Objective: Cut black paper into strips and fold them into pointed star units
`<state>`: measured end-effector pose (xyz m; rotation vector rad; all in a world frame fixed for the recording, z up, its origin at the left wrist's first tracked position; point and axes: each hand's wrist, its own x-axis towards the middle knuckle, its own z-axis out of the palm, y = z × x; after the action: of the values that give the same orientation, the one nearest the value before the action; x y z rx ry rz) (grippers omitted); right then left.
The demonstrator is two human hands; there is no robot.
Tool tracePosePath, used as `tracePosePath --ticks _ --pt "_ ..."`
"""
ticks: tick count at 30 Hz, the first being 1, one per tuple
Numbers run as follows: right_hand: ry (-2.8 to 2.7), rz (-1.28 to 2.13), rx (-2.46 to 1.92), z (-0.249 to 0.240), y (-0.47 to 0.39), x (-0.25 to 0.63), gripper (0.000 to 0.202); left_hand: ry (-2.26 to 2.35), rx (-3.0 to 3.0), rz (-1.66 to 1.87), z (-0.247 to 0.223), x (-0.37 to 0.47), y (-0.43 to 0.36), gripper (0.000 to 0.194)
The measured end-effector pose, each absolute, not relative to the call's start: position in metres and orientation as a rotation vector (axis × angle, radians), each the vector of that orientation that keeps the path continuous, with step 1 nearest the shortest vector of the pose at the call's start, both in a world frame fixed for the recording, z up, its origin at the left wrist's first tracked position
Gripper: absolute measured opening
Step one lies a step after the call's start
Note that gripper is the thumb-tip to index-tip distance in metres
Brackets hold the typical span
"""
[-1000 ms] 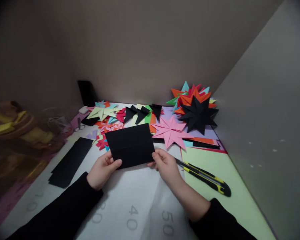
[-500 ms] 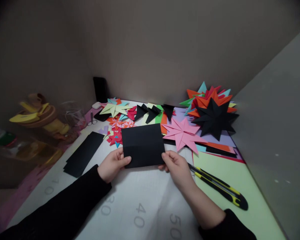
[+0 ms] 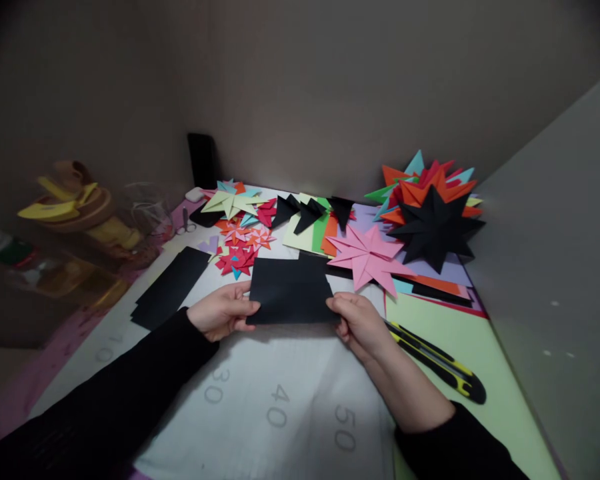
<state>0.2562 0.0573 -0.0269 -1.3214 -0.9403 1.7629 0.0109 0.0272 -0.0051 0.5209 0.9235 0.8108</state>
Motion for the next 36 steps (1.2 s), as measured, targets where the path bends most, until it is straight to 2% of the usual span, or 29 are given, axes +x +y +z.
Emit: tracePosePath --ticks 4,11,15,20,28,32,36 --pt "-1.059 1.683 -1.387 -0.031 0.056 0.257 0.035 0.938 0.596 0.824 -0.008 0.01 0.026 0.051" --pt "-1.705 1.065 -1.391 -0.031 0.047 0.257 0.032 1.061 0.991 1.081 -0.014 0.009 0.027 0.057" --pt "-1.849 0.914 -1.342 -0.028 0.045 0.256 0.032 1.024 1.003 1.116 -0.016 0.013 0.028 0.063" --pt "-1.882 0.873 -1.314 -0.026 0.045 0.256 0.031 1.058 1.032 1.135 -0.02 0.014 0.027 0.06" --pt "-1.778 1.002 -1.272 -0.026 0.05 0.258 0.034 1.233 1.125 1.152 -0.025 0.014 0.027 0.037" --pt "-1.615 1.161 -1.258 -0.026 0.054 0.256 0.027 1.223 1.143 1.104 -0.023 0.017 0.026 0.04" --pt "-1.503 1.248 -1.241 -0.026 0.057 0.255 0.029 1.158 1.116 1.035 -0.018 0.017 0.025 0.048"
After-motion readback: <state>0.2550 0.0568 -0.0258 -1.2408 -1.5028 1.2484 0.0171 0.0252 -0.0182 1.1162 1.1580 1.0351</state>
